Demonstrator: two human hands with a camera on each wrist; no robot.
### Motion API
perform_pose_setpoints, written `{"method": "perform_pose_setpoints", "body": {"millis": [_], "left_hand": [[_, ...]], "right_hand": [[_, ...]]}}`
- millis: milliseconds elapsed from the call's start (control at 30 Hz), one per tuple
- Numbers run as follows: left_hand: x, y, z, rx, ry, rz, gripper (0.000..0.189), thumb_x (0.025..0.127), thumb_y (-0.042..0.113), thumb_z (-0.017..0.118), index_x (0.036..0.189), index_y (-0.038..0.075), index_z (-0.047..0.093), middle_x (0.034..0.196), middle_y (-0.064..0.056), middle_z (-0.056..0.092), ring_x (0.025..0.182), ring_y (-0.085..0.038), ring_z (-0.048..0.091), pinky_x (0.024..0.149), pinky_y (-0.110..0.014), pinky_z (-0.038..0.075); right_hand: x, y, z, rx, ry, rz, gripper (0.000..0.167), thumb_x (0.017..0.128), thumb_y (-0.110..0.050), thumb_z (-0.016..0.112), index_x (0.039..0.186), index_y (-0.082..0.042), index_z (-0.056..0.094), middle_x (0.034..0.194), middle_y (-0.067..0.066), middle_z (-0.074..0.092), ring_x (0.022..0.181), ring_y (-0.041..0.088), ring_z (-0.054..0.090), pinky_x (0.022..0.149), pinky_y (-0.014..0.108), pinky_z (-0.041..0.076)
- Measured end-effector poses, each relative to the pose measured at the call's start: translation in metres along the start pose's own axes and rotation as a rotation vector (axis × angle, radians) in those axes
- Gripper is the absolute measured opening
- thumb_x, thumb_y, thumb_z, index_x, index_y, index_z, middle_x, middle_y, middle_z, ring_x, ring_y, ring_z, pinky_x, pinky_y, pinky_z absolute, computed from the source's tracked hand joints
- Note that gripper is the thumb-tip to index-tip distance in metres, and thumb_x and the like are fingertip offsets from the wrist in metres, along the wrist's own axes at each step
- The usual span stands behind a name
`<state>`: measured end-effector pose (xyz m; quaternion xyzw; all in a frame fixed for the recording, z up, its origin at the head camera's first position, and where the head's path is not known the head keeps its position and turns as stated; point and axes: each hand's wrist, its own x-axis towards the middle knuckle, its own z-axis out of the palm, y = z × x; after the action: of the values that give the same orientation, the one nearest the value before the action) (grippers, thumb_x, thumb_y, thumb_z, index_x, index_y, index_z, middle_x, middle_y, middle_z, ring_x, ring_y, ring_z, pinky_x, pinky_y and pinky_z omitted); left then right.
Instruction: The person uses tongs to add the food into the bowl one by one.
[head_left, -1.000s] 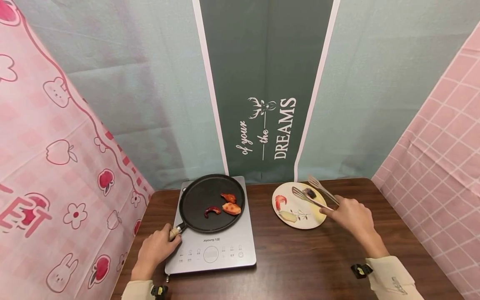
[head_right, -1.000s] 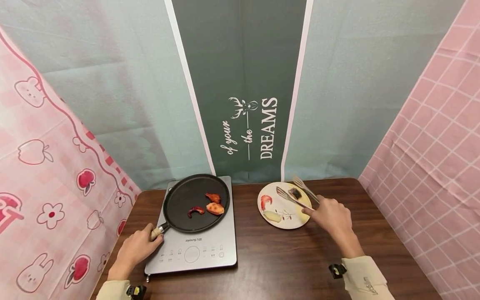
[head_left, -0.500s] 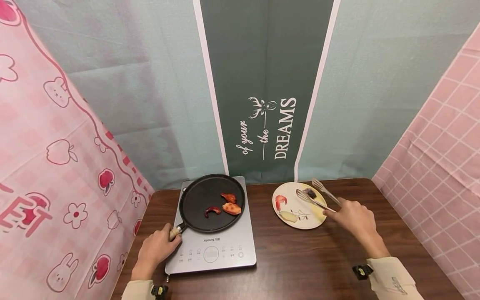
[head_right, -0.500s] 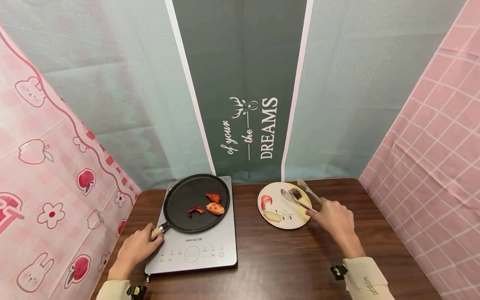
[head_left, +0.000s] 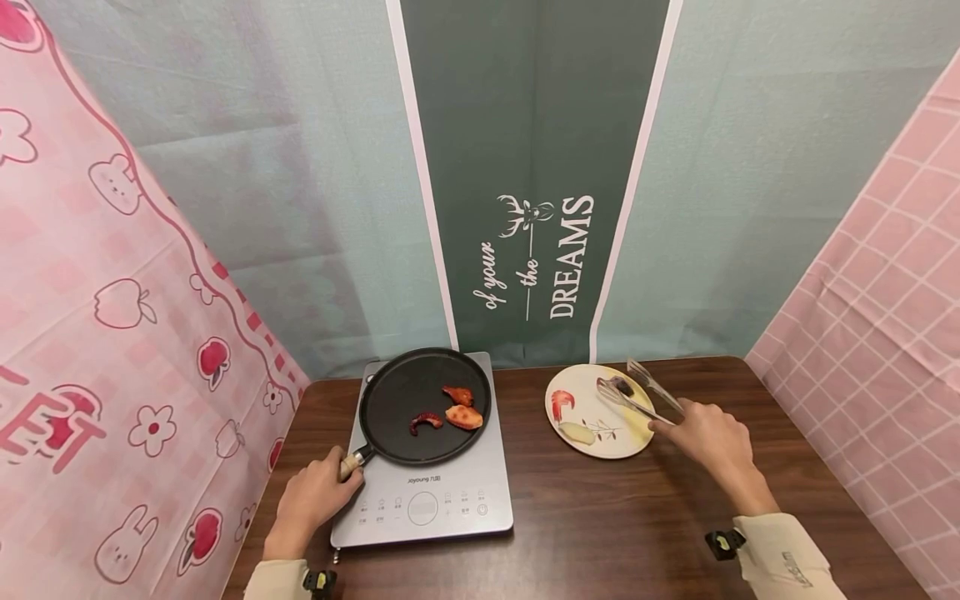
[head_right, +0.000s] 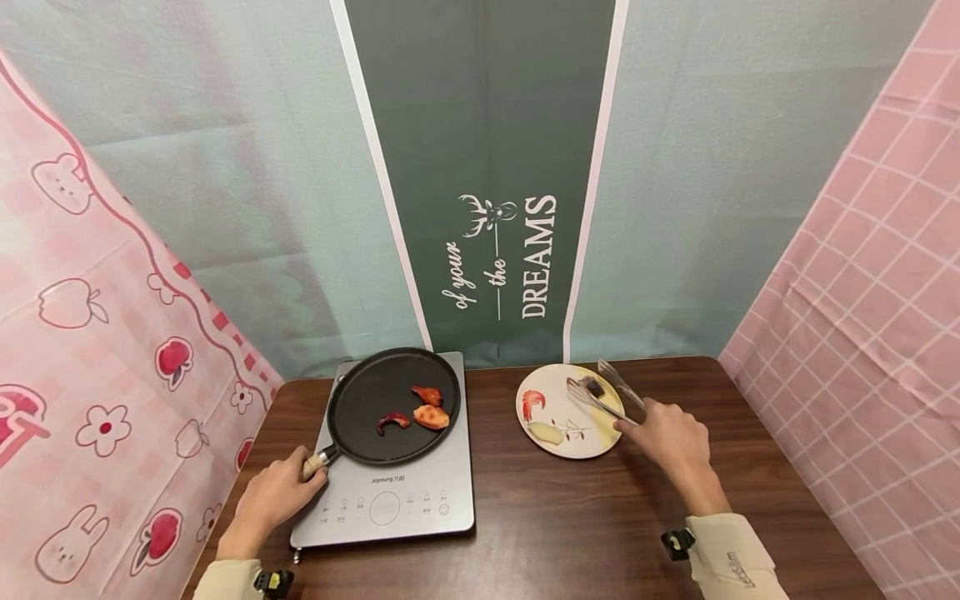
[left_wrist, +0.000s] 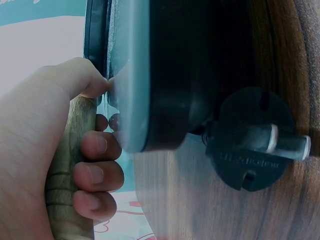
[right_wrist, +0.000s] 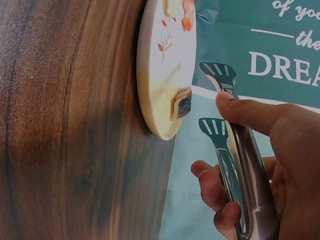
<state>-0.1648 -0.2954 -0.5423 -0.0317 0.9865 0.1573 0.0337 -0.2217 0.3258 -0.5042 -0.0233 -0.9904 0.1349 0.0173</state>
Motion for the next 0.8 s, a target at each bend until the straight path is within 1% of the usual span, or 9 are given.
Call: {"method": "perform_pose_setpoints", "body": {"millis": [100,333,567,667,800], "left_hand": [[-0.0001,0.0000,-0.0001,0.001,0.000,0.000,0.029,0.095,0.037,0.065,0.094,0.011,0.052,0.068,-0.006,0.054,0.058,-0.023,0.050,0.055,-0.043,0.040],[-0.0008,0.0005,-0.0006,-0.002,-0.009,-0.005,0.029,0.095,0.037,0.065,0.094,0.011,0.053,0.068,-0.005,0.054,0.059,-0.023,0.051,0.056,-0.043,0.041],[-0.0011,0.0010,-0.0014,-0.003,-0.011,-0.006,0.029,0.095,0.037,0.065,0.094,0.011,0.053,0.068,-0.006,0.054,0.059,-0.023,0.051,0.056,-0.043,0.040],[-0.0009,0.0010,-0.0016,-0.003,-0.004,-0.001,0.029,0.095,0.037,0.065,0.095,0.011,0.053,0.069,-0.006,0.055,0.059,-0.023,0.051,0.056,-0.043,0.041],[-0.0007,0.0008,-0.0016,-0.004,-0.003,0.000,0.029,0.095,0.037,0.065,0.094,0.011,0.053,0.068,-0.006,0.055,0.059,-0.023,0.052,0.056,-0.044,0.041]], "right_hand": [[0.0004,0.0015,0.0015,0.004,-0.003,0.000,0.077,0.088,-0.067,0.073,0.122,0.001,0.070,0.100,0.034,0.071,0.078,0.053,0.067,0.058,0.059,0.048],[0.0006,0.0047,0.0028,0.007,-0.025,0.000,0.072,0.090,-0.067,0.071,0.115,0.000,0.071,0.095,0.031,0.072,0.075,0.049,0.067,0.057,0.057,0.048],[0.0007,0.0077,0.0063,0.005,-0.031,-0.007,0.071,0.091,-0.067,0.070,0.114,0.000,0.072,0.094,0.030,0.072,0.073,0.046,0.067,0.056,0.056,0.048],[0.0010,0.0084,0.0083,0.008,-0.037,-0.006,0.066,0.092,-0.064,0.071,0.111,0.000,0.073,0.093,0.028,0.072,0.071,0.042,0.067,0.055,0.054,0.047],[0.0007,0.0081,0.0089,0.013,-0.046,0.004,0.058,0.093,-0.060,0.072,0.102,-0.002,0.073,0.088,0.025,0.072,0.068,0.038,0.065,0.055,0.053,0.047]]}}
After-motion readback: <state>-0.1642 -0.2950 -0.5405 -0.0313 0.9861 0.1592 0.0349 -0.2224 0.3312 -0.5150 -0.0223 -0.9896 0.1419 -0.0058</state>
